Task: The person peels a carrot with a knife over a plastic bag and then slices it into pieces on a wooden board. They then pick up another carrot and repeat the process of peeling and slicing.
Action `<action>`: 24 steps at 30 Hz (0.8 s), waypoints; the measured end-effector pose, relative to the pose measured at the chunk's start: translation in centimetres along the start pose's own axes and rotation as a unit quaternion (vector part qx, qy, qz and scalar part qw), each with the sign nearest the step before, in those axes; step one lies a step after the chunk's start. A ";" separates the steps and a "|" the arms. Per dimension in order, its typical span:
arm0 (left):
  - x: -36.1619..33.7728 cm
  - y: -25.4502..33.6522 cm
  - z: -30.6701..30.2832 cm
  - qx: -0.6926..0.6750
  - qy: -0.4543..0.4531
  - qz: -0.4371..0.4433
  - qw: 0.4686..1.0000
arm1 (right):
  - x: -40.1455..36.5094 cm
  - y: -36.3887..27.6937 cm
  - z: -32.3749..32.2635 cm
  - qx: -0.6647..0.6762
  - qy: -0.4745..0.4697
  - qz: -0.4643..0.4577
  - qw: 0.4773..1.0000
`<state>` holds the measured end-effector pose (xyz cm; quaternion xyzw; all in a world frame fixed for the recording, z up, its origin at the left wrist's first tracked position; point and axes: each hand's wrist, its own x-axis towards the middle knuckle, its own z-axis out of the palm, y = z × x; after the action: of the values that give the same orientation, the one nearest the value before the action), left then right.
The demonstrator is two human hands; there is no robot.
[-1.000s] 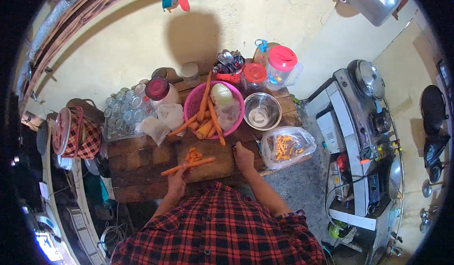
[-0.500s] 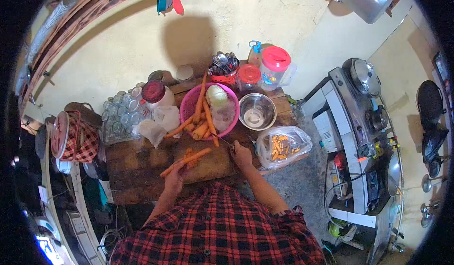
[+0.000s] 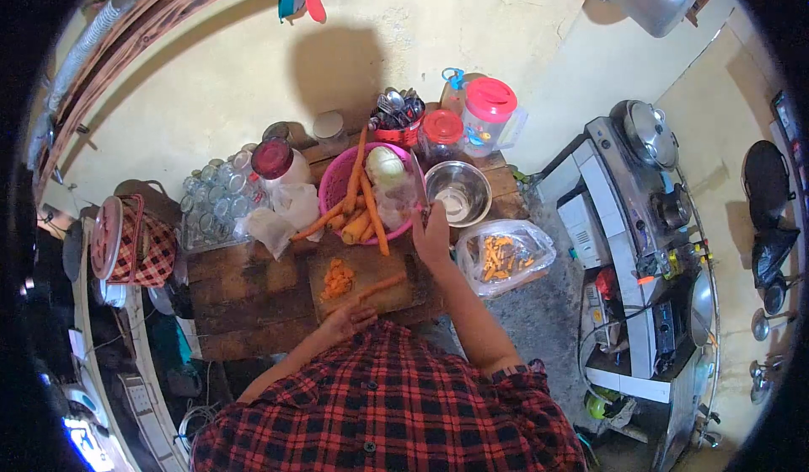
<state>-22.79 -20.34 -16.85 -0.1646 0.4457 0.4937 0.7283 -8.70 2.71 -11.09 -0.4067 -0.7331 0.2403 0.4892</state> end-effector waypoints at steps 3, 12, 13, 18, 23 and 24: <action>-2.1 0.6 1.8 0.300 0.036 0.051 0.952 | -3.8 0.4 -2.2 0.077 -0.091 0.147 0.982; 2.1 2.0 4.2 0.754 0.139 0.542 0.346 | -14.2 -0.8 -6.8 0.021 -0.188 0.148 0.971; 2.7 1.9 4.1 0.792 0.136 0.488 0.341 | -14.3 -1.5 -7.0 0.012 -0.233 0.161 0.959; 4.3 0.9 3.7 0.797 0.112 0.493 0.331 | -16.5 0.2 -6.2 -0.066 -0.291 0.128 0.946; 3.0 0.3 4.0 0.794 0.106 0.472 0.368 | -17.3 0.0 -5.7 -0.165 -0.378 0.187 0.892; 3.1 0.2 3.8 0.797 0.111 0.464 0.371 | -17.3 -0.1 -5.7 -0.165 -0.379 0.187 0.891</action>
<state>-20.75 -15.91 -17.20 0.6713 0.7160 0.1474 0.1229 -0.25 -11.99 -17.78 -0.4892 -0.8026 0.3382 0.0464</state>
